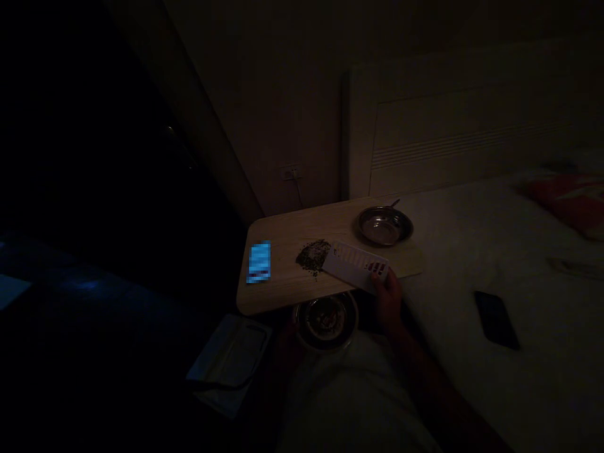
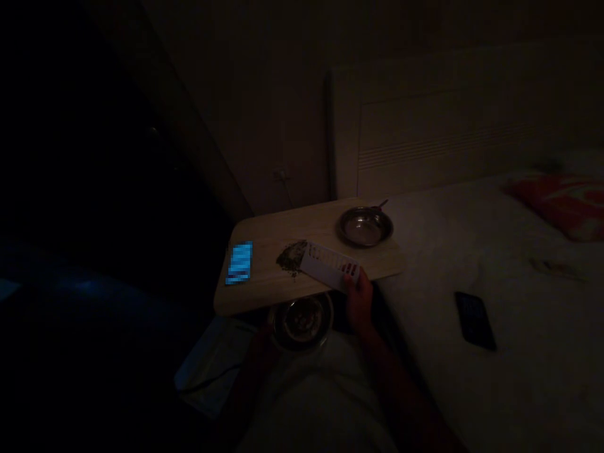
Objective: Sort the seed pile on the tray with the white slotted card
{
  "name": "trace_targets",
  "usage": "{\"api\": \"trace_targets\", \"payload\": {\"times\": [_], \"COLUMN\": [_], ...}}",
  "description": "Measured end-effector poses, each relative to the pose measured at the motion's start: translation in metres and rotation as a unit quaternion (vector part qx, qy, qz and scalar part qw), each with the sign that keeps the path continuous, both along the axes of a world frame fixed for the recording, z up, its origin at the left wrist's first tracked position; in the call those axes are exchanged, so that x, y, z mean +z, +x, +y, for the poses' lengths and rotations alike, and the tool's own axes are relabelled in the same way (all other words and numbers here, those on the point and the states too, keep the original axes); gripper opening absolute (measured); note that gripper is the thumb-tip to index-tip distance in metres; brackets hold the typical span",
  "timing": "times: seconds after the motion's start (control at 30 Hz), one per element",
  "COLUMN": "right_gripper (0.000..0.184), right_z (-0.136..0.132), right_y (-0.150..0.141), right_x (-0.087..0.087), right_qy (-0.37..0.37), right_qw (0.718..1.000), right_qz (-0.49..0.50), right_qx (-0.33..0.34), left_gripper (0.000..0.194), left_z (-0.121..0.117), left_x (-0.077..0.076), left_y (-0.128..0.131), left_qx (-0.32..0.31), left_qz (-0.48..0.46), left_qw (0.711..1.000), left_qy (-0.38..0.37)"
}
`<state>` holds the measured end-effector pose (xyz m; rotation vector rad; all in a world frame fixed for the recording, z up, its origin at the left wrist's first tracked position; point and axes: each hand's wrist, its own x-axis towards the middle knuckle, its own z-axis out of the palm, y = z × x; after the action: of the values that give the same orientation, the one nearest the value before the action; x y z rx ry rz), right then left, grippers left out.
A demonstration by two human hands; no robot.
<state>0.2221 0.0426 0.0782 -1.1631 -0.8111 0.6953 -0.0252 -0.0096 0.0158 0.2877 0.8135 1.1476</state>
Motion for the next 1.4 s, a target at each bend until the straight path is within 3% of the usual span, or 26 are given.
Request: {"api": "trace_targets", "payload": {"times": [0.37, 0.6, 1.0, 1.27, 1.4], "right_gripper": [0.034, 0.034, 0.032, 0.032, 0.032], "right_z": [0.000, 0.000, 0.000, -0.001, -0.002], "right_y": [0.000, 0.002, 0.000, 0.000, -0.002], "right_x": [-0.003, -0.002, -0.002, -0.002, -0.002], "right_qy": [-0.007, -0.004, 0.003, 0.000, -0.001], "right_qw": [1.000, 1.000, 1.000, 1.000, 0.999], "right_qz": [0.001, -0.010, -0.001, -0.006, -0.012], "right_qx": [0.012, 0.009, 0.009, 0.020, 0.035], "left_gripper": [0.042, 0.026, 0.034, 0.044, 0.038], "left_z": [0.002, 0.003, 0.005, 0.005, 0.005], "left_x": [-0.004, -0.013, -0.020, -0.015, -0.013], "left_y": [0.000, -0.003, -0.003, -0.002, -0.003], "left_qx": [0.020, 0.017, 0.031, 0.032, 0.031], "left_qz": [-0.008, -0.003, -0.021, -0.041, -0.038], "left_qw": [0.999, 1.000, 0.999, 0.998, 0.999], "left_qy": [0.038, -0.009, 0.017, 0.024, 0.017]}}
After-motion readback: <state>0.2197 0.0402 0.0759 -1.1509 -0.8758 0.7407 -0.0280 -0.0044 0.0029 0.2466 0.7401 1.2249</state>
